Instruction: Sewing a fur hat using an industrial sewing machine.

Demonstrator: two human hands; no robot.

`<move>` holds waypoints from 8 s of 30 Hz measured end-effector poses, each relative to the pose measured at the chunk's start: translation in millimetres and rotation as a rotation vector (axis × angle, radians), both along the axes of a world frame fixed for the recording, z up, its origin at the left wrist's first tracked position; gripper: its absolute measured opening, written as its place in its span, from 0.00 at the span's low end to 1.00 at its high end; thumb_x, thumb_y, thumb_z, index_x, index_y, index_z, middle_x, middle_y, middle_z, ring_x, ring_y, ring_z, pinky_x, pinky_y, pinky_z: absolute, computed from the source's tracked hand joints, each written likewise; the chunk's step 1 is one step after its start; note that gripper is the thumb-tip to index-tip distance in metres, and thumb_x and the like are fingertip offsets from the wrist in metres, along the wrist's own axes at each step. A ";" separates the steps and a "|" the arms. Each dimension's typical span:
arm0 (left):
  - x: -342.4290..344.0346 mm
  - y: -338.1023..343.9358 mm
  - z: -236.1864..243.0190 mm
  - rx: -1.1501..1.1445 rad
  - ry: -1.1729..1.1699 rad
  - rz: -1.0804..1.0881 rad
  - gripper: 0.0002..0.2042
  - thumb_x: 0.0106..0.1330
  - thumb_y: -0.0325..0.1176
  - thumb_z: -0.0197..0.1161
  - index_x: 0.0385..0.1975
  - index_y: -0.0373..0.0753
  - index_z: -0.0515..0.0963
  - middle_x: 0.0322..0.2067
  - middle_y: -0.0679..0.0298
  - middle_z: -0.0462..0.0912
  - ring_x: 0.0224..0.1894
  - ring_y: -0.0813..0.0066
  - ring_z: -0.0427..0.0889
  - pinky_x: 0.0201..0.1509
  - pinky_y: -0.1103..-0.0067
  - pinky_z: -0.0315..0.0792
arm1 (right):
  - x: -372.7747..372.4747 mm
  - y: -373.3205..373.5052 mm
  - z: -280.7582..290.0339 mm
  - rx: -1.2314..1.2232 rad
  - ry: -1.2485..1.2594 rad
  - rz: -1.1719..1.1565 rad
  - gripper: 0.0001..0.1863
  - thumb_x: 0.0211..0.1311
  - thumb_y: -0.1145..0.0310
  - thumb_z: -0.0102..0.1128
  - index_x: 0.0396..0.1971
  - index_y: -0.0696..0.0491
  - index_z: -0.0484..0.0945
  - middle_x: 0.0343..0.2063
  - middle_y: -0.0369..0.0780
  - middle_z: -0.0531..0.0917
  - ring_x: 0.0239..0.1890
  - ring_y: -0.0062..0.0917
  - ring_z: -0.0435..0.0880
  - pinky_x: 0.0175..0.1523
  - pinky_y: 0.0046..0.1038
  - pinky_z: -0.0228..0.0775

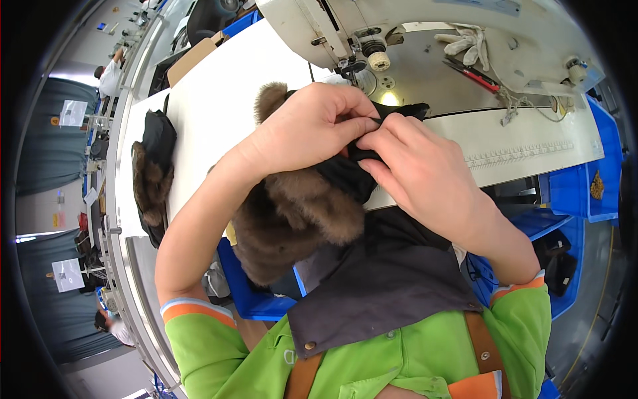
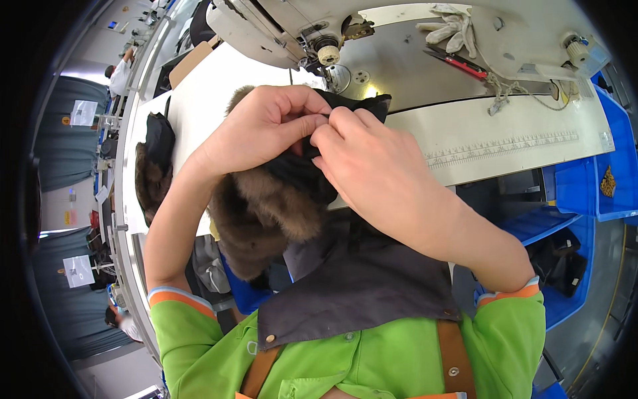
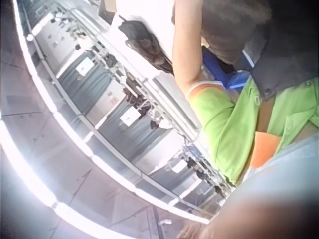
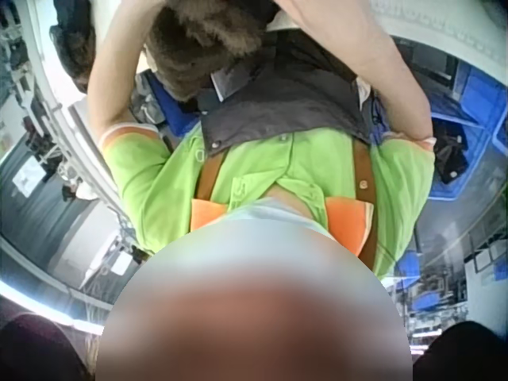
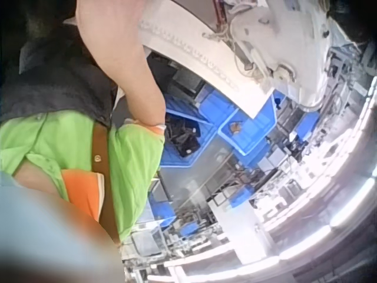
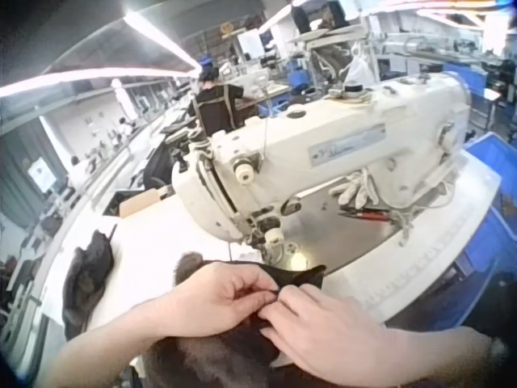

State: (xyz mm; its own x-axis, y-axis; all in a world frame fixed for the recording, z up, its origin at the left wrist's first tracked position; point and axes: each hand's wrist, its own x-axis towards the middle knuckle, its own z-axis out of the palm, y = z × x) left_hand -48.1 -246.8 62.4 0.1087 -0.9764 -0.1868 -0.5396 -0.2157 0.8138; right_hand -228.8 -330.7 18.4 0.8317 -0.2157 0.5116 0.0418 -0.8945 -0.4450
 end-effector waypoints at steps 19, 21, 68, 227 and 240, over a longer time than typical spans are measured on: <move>5.7 32.3 0.6 -0.278 -0.687 0.224 0.05 0.62 0.28 0.62 0.32 0.34 0.82 0.23 0.52 0.83 0.28 0.53 0.83 0.35 0.68 0.77 | -2.1 -13.9 -8.1 0.102 -0.408 0.236 0.14 0.52 0.83 0.68 0.37 0.56 0.76 0.40 0.43 0.84 0.27 0.29 0.81 0.29 0.25 0.74; 9.4 30.5 4.9 -0.265 -0.653 0.216 0.06 0.62 0.28 0.62 0.33 0.33 0.82 0.24 0.53 0.83 0.27 0.57 0.83 0.34 0.70 0.77 | 12.5 -11.0 -2.0 0.081 -0.375 0.227 0.11 0.54 0.81 0.67 0.37 0.57 0.77 0.39 0.43 0.84 0.28 0.30 0.81 0.30 0.25 0.74; -7.1 49.3 -1.7 -0.176 -0.496 0.209 0.03 0.51 0.28 0.66 0.24 0.36 0.80 0.24 0.62 0.83 0.31 0.65 0.80 0.50 0.74 0.70 | 30.8 -31.5 7.6 -0.246 0.104 0.236 0.12 0.46 0.68 0.69 0.29 0.53 0.76 0.32 0.38 0.77 0.40 0.34 0.74 0.58 0.37 0.66; 10.2 -8.9 -80.9 -0.412 -0.714 0.261 0.10 0.55 0.18 0.61 0.37 0.32 0.75 0.36 0.56 0.75 0.39 0.55 0.77 0.42 0.67 0.74 | 60.8 -94.7 -69.8 -0.166 -0.042 0.250 0.07 0.52 0.67 0.68 0.33 0.46 0.82 0.27 0.30 0.80 0.23 0.20 0.79 0.21 0.24 0.69; 12.9 -11.9 -88.1 -0.454 -0.784 0.274 0.11 0.60 0.22 0.61 0.42 0.38 0.76 0.36 0.61 0.80 0.37 0.57 0.80 0.41 0.69 0.75 | 63.4 -90.4 -69.4 -0.285 0.047 0.331 0.12 0.50 0.70 0.64 0.38 0.47 0.79 0.48 0.30 0.84 0.28 0.20 0.81 0.27 0.24 0.75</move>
State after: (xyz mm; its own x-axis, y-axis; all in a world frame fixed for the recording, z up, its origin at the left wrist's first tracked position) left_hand -35.2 -258.8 -25.6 0.2782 -0.8597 0.4283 -0.9459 -0.1677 0.2779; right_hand -165.4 -421.1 -51.0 0.8559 0.2106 0.4723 0.3326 -0.9235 -0.1910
